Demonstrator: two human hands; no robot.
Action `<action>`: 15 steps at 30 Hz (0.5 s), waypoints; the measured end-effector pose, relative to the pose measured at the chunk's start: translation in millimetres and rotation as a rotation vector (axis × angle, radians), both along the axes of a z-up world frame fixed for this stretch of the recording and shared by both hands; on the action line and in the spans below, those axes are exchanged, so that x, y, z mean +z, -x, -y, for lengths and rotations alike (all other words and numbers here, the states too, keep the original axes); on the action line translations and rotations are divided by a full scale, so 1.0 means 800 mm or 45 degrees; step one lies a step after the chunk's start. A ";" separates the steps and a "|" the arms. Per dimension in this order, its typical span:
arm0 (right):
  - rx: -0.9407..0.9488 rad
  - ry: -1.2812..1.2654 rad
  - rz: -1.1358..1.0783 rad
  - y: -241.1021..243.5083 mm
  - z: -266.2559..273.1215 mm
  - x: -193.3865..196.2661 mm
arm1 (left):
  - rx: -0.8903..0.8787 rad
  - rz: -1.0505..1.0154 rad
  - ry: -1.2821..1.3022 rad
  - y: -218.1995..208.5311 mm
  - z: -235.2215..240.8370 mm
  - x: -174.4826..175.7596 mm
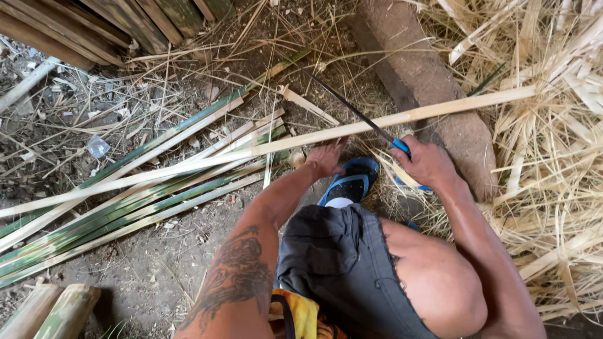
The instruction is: The person sits on the ground and uses a curved blade to split long bamboo poles into thin strips. They hold each pole with one hand and repeatedly strike it with the blade to separate the material, then set the finished strips aside.
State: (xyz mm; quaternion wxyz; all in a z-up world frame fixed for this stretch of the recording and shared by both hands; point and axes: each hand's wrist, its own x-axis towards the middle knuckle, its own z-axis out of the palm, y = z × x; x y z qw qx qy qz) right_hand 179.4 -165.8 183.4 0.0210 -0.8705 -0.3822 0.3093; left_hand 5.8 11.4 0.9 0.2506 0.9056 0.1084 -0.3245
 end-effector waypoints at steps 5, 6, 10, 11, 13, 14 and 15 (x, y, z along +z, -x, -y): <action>-0.016 -0.108 -0.074 0.001 -0.009 -0.023 | -0.048 0.175 -0.352 -0.001 -0.030 -0.022; -0.018 -0.097 -0.085 0.001 -0.008 -0.027 | 0.034 0.125 -0.281 -0.008 -0.035 -0.023; -0.053 -0.111 -0.084 0.004 0.000 -0.039 | 0.080 0.007 -0.271 -0.030 -0.041 -0.067; -0.065 -0.125 -0.073 0.004 0.004 -0.040 | 0.109 0.009 -0.263 -0.035 -0.038 -0.084; -0.125 -0.105 -0.089 0.002 0.010 -0.040 | 0.195 -0.065 -0.186 -0.039 -0.039 -0.103; -0.157 -0.096 -0.098 0.003 0.015 -0.040 | 0.230 -0.122 -0.119 -0.033 -0.037 -0.112; -0.174 -0.135 -0.109 0.006 0.019 -0.041 | 0.297 -0.284 0.048 -0.031 -0.042 -0.117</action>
